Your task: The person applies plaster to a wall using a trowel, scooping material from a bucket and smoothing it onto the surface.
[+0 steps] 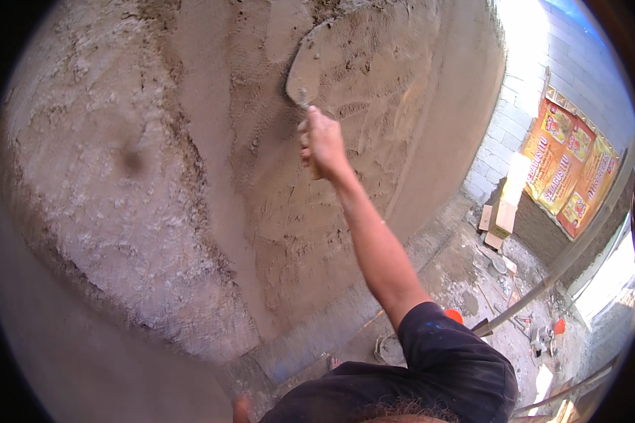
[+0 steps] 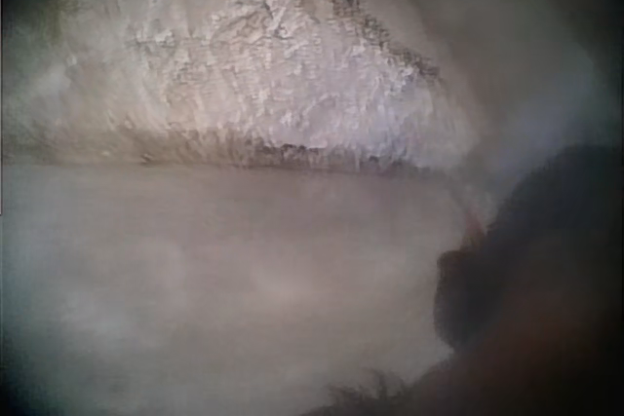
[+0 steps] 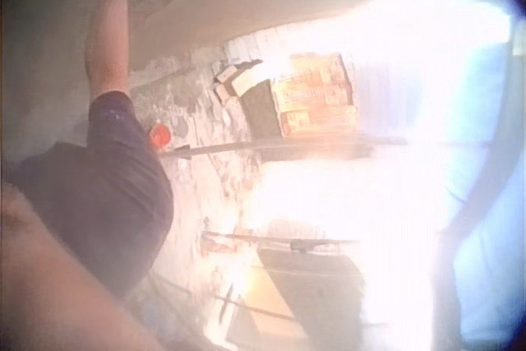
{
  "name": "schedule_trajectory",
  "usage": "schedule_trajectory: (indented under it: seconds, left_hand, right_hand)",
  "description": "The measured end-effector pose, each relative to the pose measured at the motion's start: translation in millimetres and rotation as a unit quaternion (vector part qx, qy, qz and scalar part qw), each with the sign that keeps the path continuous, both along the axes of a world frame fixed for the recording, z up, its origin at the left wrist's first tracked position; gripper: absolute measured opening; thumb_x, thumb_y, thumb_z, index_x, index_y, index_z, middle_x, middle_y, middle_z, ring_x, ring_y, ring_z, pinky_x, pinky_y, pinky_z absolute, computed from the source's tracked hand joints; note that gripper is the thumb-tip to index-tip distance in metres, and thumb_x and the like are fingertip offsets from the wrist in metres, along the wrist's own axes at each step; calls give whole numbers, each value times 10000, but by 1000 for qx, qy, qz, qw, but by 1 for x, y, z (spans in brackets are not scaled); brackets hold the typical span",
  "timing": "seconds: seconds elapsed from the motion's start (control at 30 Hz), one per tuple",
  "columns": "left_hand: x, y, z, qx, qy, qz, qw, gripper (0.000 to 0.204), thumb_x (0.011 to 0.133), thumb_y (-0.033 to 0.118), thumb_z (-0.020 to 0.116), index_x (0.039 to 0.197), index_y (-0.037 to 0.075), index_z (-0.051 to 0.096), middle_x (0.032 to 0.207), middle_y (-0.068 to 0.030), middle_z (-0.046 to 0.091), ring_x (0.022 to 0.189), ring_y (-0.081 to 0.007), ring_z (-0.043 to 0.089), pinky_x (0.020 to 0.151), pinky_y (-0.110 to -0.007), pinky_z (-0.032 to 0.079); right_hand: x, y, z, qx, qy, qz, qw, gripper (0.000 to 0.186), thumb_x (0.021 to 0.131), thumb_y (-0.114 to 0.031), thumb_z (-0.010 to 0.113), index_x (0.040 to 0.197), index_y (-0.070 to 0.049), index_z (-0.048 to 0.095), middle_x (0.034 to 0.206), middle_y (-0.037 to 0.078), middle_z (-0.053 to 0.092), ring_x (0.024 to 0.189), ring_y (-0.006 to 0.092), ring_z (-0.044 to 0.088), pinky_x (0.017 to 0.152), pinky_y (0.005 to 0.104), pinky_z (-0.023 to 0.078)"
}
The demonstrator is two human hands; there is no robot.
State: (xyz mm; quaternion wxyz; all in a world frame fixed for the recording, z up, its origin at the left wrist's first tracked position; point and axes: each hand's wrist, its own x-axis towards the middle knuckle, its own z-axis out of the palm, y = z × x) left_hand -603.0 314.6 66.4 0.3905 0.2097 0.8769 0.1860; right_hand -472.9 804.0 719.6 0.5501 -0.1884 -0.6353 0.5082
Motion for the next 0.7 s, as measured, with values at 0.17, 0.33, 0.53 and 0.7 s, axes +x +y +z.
schedule_trajectory:
  seconds: [0.17,0.33,0.53,0.7]
  left_hand:
    - [-32,-4,-59,59,-5,84,995,441,908,382,590,1085,-5,708,1064,-174,710,1014,-334,650,902,-452,484]
    - [27,1,-46,126,-78,107,983,361,880,298,649,1011,-33,709,920,-135,710,795,-254,673,727,-370,528]
    - [117,-1,4,72,-148,67,984,403,927,363,617,1059,-11,690,838,-114,677,637,-197,637,576,-340,525]
    - [179,6,-4,100,-381,210,895,565,989,385,538,1345,-53,523,1314,-184,593,1185,-271,595,994,-379,478]
  right_hand:
    - [-71,-59,-53,78,-32,-78,993,438,1051,-375,430,801,-31,536,521,4,478,364,100,437,343,280,382]
    - [-33,-124,-220,117,-181,-104,971,393,1011,-331,503,890,42,531,792,311,582,756,502,558,648,522,437]
    - [191,-217,-465,-138,-525,-59,838,504,960,-465,525,1134,-11,658,1054,275,668,1017,452,630,894,504,489]
    - [476,-259,-679,-376,-684,-102,617,544,926,-482,480,1159,-24,659,1113,257,671,1097,398,635,972,497,479]
